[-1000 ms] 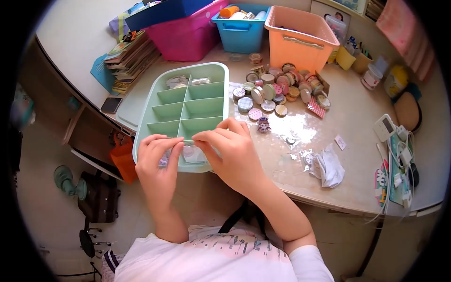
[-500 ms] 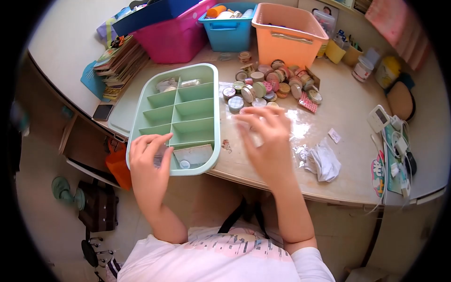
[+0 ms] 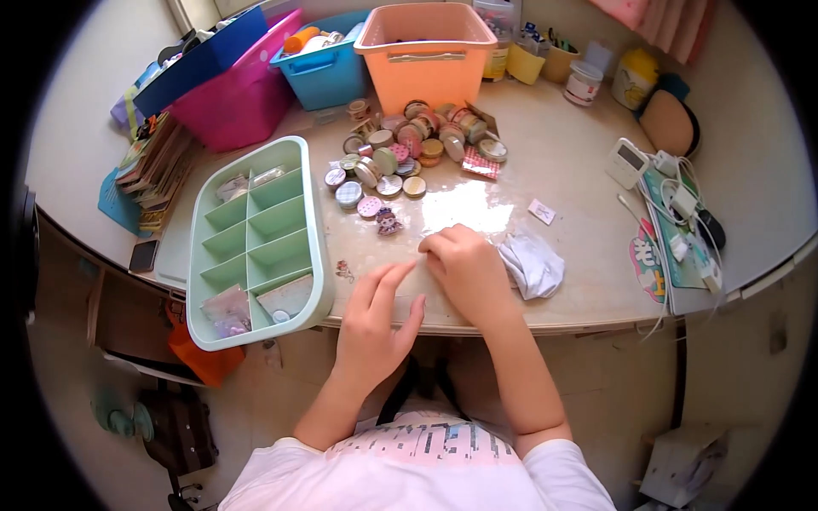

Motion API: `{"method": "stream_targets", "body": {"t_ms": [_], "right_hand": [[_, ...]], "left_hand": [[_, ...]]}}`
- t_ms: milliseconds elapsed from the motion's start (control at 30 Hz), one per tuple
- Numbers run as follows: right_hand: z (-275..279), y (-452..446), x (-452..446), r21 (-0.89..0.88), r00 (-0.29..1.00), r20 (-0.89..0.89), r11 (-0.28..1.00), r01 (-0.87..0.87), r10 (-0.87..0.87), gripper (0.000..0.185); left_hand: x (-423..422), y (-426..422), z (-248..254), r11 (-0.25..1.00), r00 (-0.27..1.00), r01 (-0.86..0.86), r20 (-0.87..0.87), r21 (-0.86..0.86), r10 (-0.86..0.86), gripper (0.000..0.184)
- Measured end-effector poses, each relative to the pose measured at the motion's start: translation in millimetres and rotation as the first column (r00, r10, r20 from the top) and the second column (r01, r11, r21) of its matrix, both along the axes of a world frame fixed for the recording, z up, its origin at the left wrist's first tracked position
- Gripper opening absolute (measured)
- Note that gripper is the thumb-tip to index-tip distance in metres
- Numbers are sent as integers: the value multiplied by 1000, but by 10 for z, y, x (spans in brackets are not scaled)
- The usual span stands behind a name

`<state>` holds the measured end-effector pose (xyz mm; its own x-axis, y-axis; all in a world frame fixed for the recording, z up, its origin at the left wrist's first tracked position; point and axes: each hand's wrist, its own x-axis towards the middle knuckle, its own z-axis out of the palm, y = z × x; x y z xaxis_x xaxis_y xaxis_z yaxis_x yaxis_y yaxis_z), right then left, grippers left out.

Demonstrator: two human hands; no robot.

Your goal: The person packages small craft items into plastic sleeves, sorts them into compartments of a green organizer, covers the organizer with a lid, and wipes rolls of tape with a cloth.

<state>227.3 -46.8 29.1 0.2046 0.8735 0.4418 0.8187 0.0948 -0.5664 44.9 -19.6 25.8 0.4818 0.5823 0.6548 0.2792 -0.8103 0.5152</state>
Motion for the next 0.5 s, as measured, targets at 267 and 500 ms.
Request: {"method": "stream_targets", "body": {"t_ms": [267,500], "right_hand": [[107,-696,335,81,950,-16,947,312,-311,25],[-207,-884,397,29,848,-203,863,505,-490,27]], "left_hand": [[458,333,-13,991,963,-48,-268,-123,13,70],[683,506,-70,992,977,-41,-211,-121,15,69]]}}
